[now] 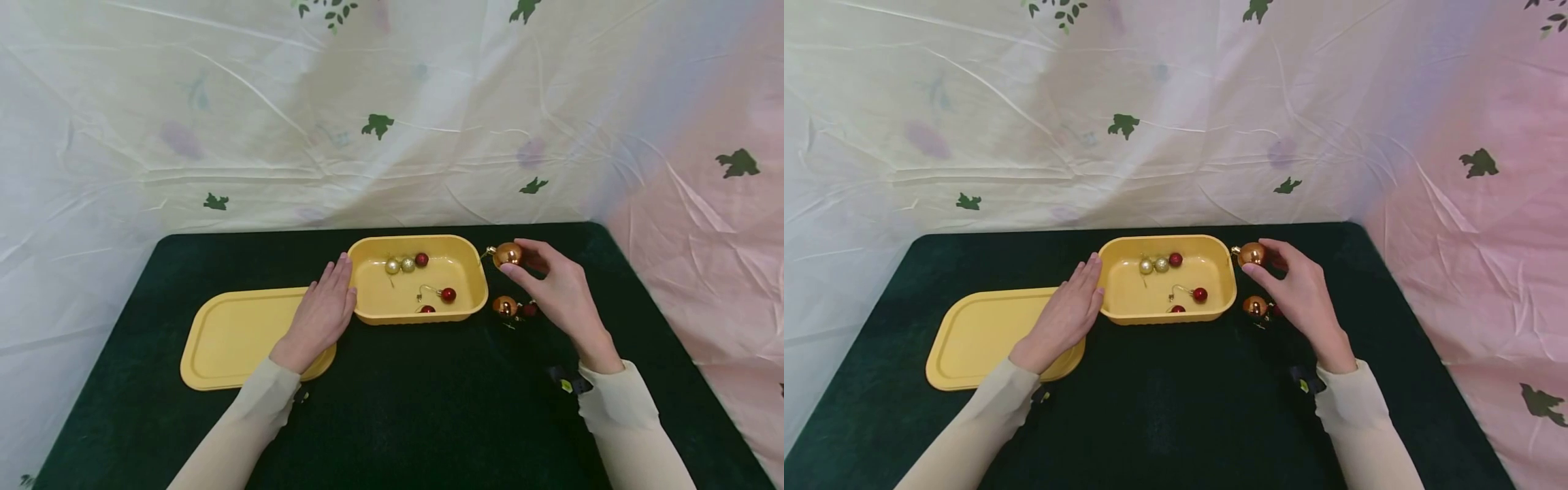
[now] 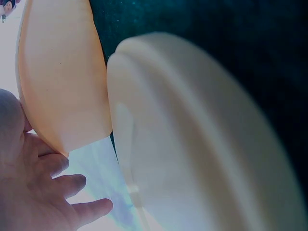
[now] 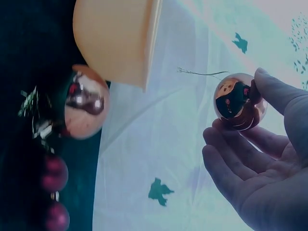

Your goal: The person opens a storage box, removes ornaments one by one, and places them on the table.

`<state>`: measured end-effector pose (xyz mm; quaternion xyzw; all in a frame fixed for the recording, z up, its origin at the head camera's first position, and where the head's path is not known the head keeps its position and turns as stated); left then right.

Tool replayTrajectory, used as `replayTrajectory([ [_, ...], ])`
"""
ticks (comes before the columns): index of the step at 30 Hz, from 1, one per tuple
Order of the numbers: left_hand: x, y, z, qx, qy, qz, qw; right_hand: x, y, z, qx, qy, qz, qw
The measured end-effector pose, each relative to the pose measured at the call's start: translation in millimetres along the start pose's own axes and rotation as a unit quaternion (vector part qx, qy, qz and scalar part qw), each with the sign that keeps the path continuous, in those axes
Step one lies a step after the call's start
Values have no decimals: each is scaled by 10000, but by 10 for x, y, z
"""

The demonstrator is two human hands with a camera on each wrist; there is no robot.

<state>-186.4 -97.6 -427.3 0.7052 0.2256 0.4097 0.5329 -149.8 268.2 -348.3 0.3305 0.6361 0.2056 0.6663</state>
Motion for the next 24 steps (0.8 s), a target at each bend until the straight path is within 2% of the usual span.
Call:
replayTrajectory([
  [14, 0, -31, 8, 63, -29, -92, 9999, 288, 272, 79, 465, -344, 229, 9981],
  [24, 2, -56, 8, 95, -42, -144, 9998, 550, 409, 102, 755, -429, 305, 9958],
])
Point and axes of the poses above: each hand's wrist, its own z-axis away from the middle knuckle, its own y-axis out of the back of the hand, x = y × z, the point moved 4 cm from there along -z, towards the middle knuckle, and after that the axes turned 14 degrees about -y, right-handed, at the moved point
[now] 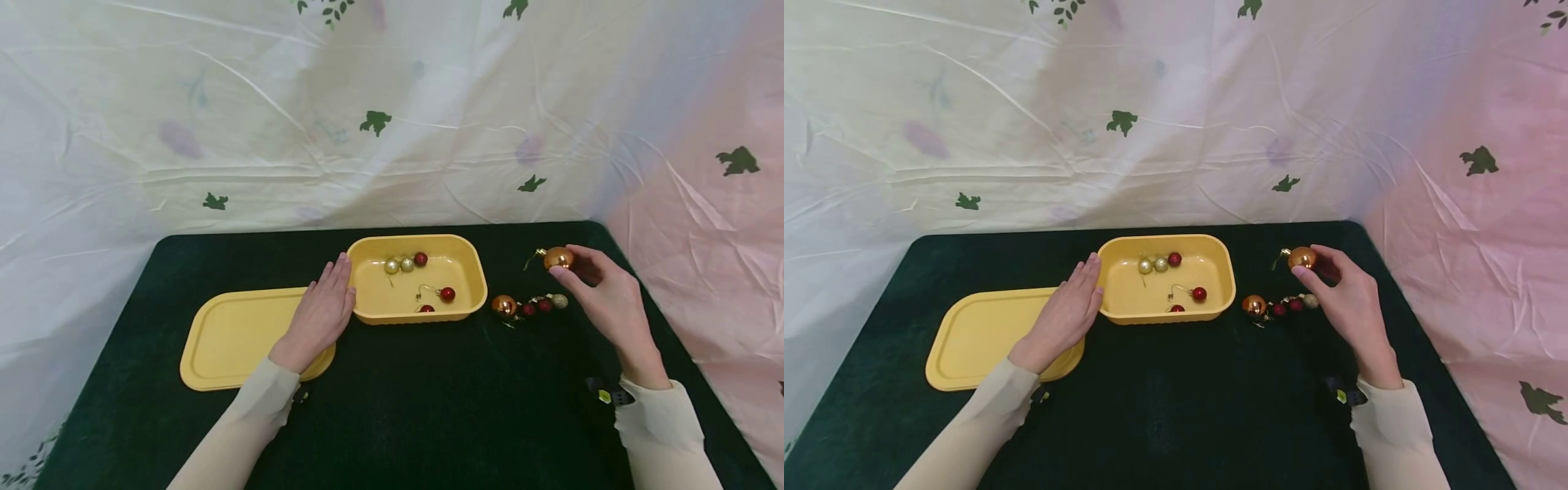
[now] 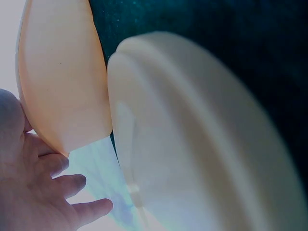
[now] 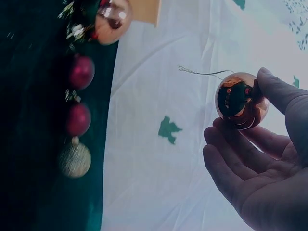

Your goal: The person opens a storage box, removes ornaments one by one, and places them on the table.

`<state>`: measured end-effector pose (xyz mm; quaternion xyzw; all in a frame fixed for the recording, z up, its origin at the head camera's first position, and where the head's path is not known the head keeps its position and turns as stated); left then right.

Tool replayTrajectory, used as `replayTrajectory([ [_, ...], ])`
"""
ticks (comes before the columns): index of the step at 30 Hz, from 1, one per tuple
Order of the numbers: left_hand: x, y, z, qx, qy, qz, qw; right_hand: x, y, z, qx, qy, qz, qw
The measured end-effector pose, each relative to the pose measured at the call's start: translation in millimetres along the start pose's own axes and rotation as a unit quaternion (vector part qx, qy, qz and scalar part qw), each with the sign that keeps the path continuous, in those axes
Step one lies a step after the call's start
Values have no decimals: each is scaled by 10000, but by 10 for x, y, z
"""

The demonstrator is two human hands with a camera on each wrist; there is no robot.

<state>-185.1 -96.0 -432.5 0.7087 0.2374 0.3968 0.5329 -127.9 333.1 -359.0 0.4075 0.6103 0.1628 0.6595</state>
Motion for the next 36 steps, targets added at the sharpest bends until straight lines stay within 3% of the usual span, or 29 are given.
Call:
replayTrajectory([
  [17, 9, 11, -3, 40, -10, -41, 10000, 585, 123, -110, -84, -460, 187, 9987],
  [36, 0, 27, -1, 29, 3, 69, 10000, 933, 25, -254, -481, -822, 625, 9935],
])
Point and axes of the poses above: each hand's wrist, its own z-axis away from the middle knuckle, its own y-axis out of the back of the hand, x = y × z, the point moved 4 cm from there along -z, towards the middle knuckle, and after that the axes turned 14 degrees about -y, right-handed, at the moved point
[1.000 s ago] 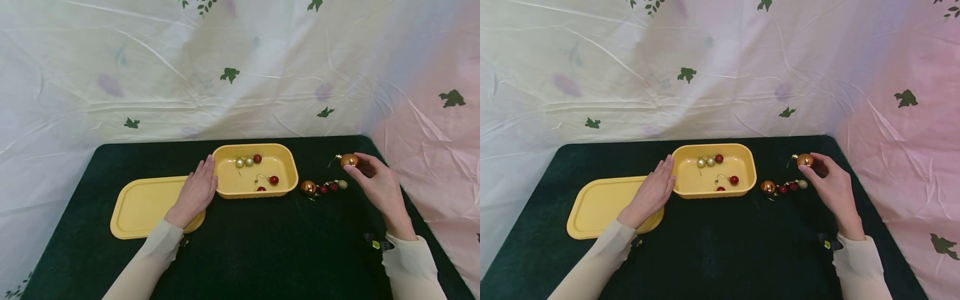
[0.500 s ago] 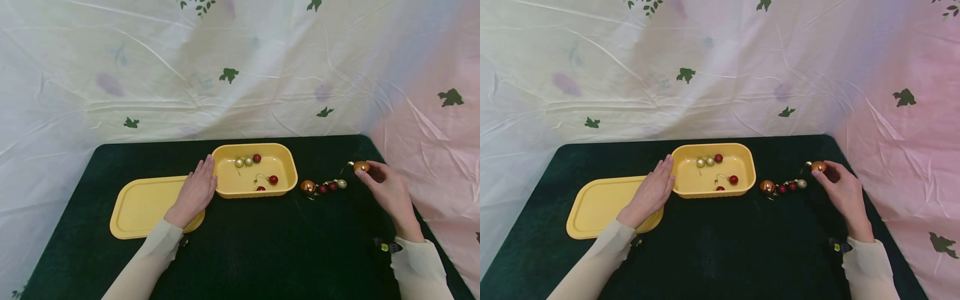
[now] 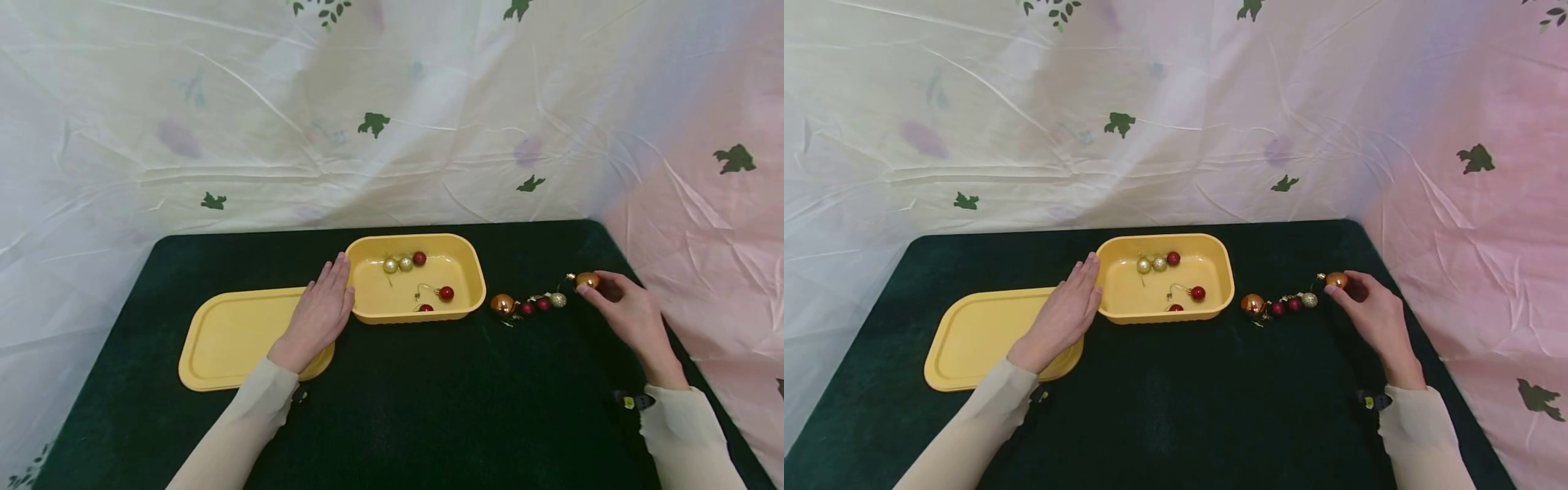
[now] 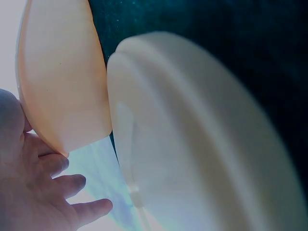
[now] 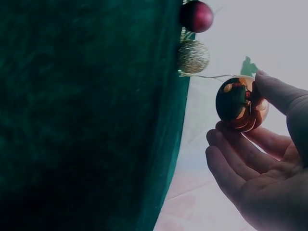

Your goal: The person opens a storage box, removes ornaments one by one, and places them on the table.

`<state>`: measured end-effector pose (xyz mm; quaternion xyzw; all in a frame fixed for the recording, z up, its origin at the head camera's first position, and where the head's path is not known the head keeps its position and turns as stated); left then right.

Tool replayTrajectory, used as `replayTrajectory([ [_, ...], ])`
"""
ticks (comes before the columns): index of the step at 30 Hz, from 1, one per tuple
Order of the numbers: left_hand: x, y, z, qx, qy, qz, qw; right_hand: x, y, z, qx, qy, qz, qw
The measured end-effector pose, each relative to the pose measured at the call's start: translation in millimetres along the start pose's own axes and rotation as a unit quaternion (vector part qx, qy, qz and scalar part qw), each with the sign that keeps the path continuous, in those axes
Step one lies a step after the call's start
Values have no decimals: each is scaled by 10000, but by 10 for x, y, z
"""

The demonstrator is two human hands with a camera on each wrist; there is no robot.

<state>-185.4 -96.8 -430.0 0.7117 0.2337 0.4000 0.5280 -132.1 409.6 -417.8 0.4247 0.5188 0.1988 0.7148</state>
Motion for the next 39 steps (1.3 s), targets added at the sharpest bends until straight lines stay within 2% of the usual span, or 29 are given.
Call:
replayTrajectory([
  [8, -3, 7, 1, 20, -26, 16, 10000, 84, -59, -69, -165, 132, 392, 9990],
  [25, 7, 4, 13, 63, -49, 23, 10000, 141, -97, -145, -612, 166, 804, 9947],
  [34, 15, -7, 2, 51, -54, -58, 10000, 171, -116, -169, -698, 67, 852, 9939],
  [39, 1, 7, -26, 138, -84, -196, 9997, 157, -109, -158, -563, 196, 831, 9948],
])
Point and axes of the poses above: each hand's wrist, its own z-axis away from the middle knuckle, its own y-axis out of the back of the hand, x = y × z, the point moved 4 cm from there along -z, towards the middle knuckle, and after that the axes turned 14 degrees about -y, right-handed, at the moved point
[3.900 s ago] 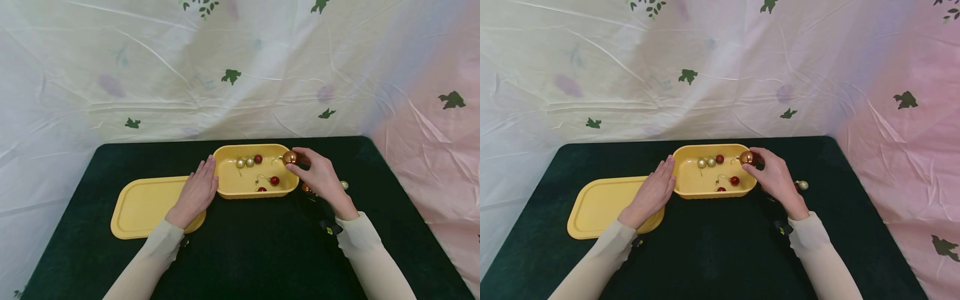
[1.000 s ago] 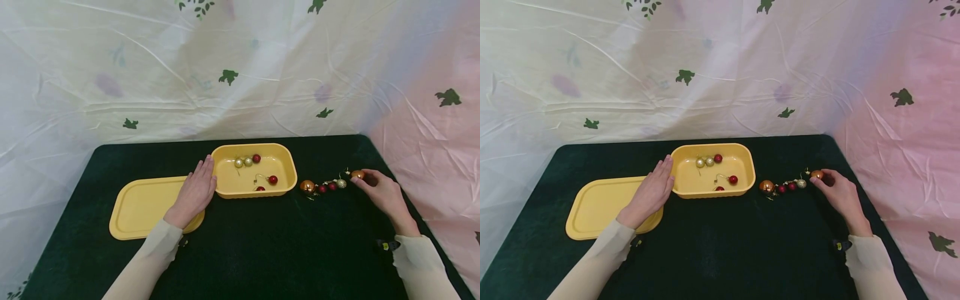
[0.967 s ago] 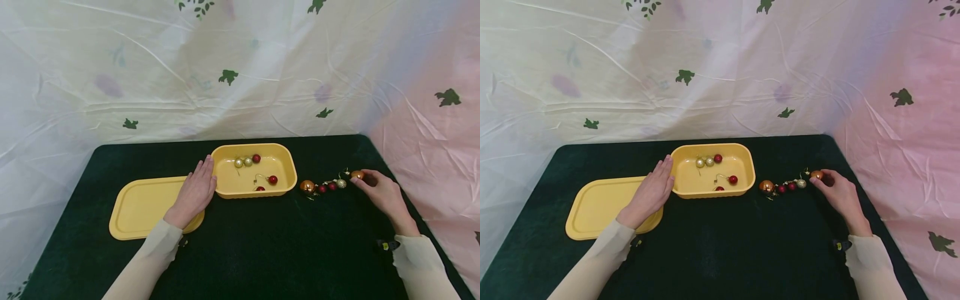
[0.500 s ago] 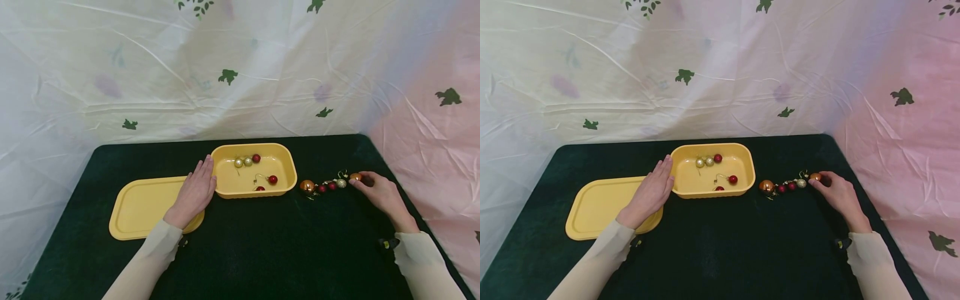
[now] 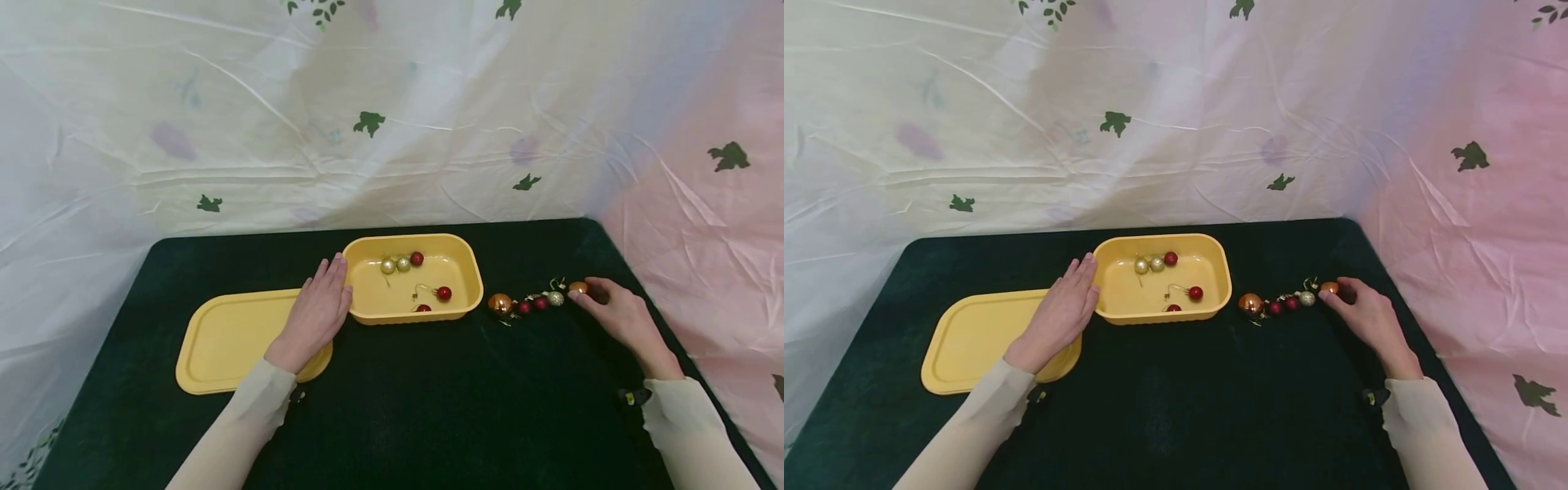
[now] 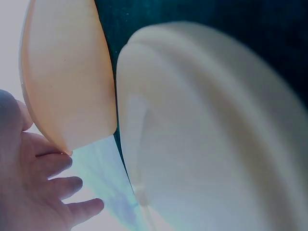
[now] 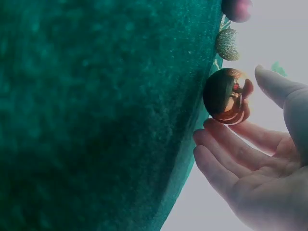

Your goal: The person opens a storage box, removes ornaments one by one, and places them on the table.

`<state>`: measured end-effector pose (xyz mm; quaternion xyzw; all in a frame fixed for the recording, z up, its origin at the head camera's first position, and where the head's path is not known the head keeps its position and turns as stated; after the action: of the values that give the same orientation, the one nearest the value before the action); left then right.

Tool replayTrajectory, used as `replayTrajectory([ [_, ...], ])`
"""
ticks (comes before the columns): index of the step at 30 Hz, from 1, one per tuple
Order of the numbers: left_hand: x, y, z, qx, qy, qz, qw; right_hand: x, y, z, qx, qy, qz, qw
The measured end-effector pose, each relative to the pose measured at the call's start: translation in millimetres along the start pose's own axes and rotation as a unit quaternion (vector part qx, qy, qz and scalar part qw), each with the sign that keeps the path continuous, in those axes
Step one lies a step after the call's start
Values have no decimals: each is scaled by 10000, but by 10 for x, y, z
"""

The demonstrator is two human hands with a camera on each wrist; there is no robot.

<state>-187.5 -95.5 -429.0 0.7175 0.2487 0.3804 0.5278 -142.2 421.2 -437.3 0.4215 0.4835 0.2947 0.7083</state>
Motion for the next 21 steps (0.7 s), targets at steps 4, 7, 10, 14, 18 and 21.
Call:
replayTrajectory([
  [4, 4, 38, -31, 268, -38, -24, 9996, -30, 59, 50, 251, 1, -108, 9996],
  [7, 11, 61, -60, 423, -25, -10, 9991, -83, 130, 107, 451, 65, -338, 9984],
  [10, 5, 70, -87, 401, 63, -21, 9992, -187, 203, 181, 780, 322, -525, 9951],
  [14, -8, 40, -112, 158, 202, -67, 9996, -383, 272, 326, 1310, 677, -833, 9856],
  [18, -20, -1, -117, 33, 265, -2, 9996, -600, 282, 467, 1634, 859, -1268, 9746],
  [21, -24, -16, -115, 38, 267, 60, 9996, -757, 268, 553, 1714, 949, -1502, 9691],
])
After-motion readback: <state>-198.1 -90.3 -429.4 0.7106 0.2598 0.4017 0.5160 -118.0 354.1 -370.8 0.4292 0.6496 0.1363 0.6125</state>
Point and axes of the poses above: each hand's wrist, its own z-axis away from the middle knuckle, its own y-axis out of the back of the hand, x = y × z, the point moved 4 cm from there along -z, towards the middle knuckle, and after that the axes turned 14 degrees about -y, right-handed, at the moved point
